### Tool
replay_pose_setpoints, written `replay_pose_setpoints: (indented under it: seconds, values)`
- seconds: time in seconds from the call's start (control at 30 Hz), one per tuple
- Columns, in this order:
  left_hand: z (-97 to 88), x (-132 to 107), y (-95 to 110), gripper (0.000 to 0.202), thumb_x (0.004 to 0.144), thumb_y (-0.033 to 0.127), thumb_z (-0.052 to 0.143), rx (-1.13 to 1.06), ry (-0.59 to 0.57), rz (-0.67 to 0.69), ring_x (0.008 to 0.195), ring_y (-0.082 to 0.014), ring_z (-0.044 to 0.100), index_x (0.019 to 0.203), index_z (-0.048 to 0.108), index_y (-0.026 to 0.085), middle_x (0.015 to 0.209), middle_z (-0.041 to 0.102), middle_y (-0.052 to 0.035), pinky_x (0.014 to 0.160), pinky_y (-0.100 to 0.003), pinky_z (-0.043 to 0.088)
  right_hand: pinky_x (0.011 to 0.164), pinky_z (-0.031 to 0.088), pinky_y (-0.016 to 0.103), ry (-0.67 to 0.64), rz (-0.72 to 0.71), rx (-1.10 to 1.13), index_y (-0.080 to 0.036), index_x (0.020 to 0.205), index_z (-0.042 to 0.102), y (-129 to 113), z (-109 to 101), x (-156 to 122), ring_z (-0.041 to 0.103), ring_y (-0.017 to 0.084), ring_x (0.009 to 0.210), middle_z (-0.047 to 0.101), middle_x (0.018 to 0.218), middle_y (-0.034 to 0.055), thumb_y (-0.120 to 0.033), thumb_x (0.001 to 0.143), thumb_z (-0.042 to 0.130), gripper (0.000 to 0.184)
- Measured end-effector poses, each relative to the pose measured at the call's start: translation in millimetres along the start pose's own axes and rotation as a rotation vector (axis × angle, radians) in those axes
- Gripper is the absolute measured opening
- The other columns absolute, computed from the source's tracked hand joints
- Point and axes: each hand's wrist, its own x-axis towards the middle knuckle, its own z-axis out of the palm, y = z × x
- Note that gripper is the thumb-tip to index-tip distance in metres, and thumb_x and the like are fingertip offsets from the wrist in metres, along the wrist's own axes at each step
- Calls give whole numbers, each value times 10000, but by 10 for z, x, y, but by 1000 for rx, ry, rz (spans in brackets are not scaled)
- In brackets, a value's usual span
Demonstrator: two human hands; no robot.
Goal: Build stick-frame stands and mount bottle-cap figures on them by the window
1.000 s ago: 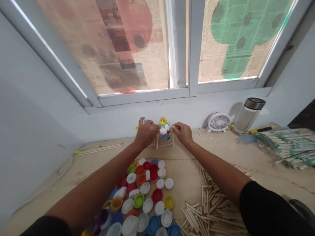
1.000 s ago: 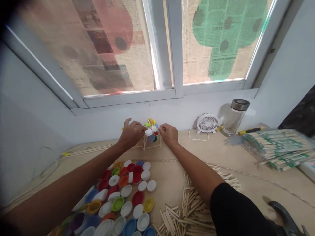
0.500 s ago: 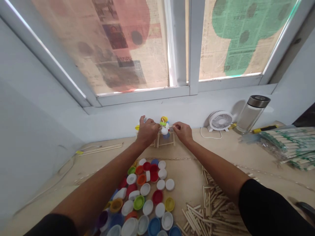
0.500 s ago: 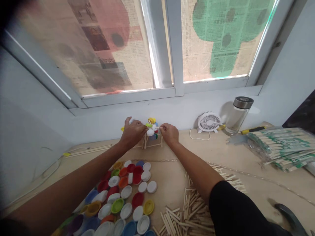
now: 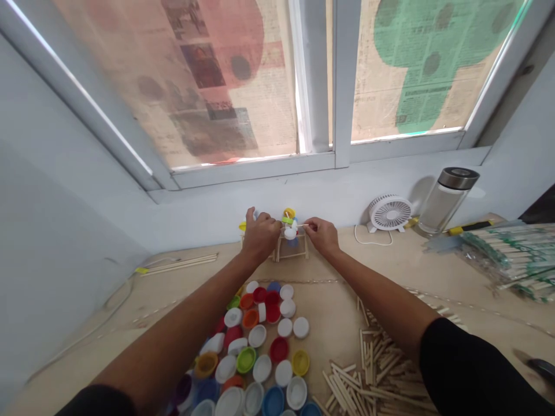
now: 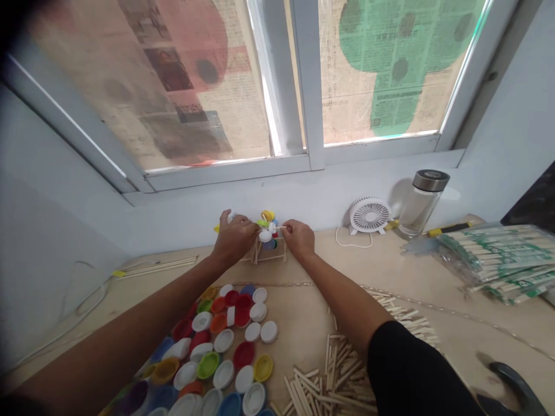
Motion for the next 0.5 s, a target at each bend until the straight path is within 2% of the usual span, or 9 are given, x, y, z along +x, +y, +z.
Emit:
replay_pose_setpoints:
  seconds: [0.5]
  values:
    - [20, -29, 40, 254, 813, 133, 431, 29, 8, -14, 850, -255, 572, 721, 661, 192, 701, 679, -82, 989, -640, 240, 796, 520, 369, -18, -10, -16, -162, 1082, 592, 17, -15, -17, 617, 168, 908, 619, 1074, 57, -323, 923, 539, 233]
